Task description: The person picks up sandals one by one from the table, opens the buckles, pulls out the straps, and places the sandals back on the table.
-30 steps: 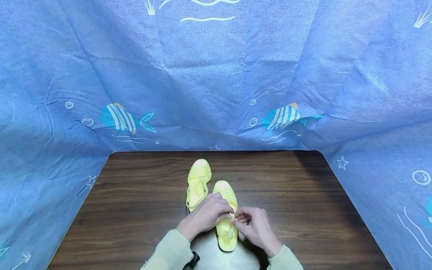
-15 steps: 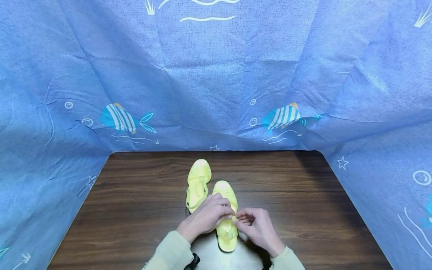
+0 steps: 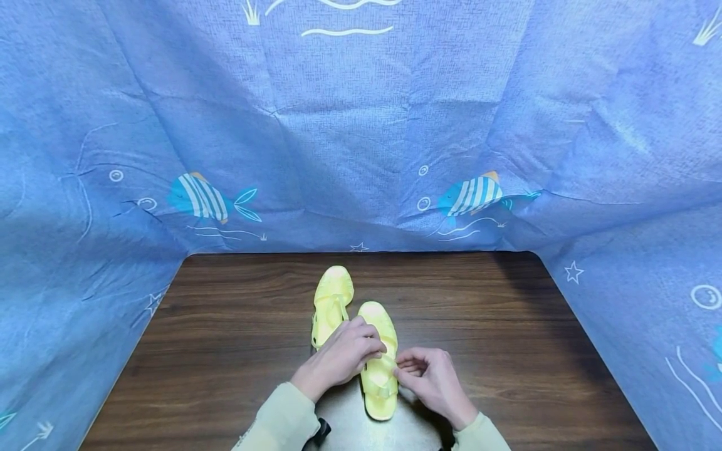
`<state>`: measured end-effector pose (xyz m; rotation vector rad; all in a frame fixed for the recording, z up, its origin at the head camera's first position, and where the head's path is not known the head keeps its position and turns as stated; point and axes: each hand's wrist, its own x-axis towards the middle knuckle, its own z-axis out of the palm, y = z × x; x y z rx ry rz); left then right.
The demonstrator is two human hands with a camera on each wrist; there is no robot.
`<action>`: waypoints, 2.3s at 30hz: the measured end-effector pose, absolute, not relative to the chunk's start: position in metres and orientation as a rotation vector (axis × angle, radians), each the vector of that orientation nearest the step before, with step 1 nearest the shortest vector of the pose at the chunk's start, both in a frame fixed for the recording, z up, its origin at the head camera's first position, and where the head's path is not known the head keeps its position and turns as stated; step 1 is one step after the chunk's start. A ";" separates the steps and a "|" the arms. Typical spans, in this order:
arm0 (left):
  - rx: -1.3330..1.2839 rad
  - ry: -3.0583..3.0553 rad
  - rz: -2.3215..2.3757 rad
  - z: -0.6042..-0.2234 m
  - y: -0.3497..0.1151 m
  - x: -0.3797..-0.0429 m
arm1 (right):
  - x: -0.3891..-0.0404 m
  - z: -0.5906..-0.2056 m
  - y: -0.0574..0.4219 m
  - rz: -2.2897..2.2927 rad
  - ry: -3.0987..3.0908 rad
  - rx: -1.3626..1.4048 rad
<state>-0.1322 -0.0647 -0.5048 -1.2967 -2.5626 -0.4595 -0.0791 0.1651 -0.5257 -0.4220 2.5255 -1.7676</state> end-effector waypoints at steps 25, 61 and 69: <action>-1.252 -2.497 -0.492 -0.497 -0.078 -0.140 | -0.078 -0.529 0.170 -1.791 2.530 -0.407; -1.206 -2.250 -1.018 -0.517 -0.071 -0.106 | -0.082 -0.539 0.164 -1.613 2.819 -0.676; -1.070 -2.199 -1.184 -0.531 -0.090 -0.080 | -0.078 -0.539 0.169 -1.540 2.790 -0.588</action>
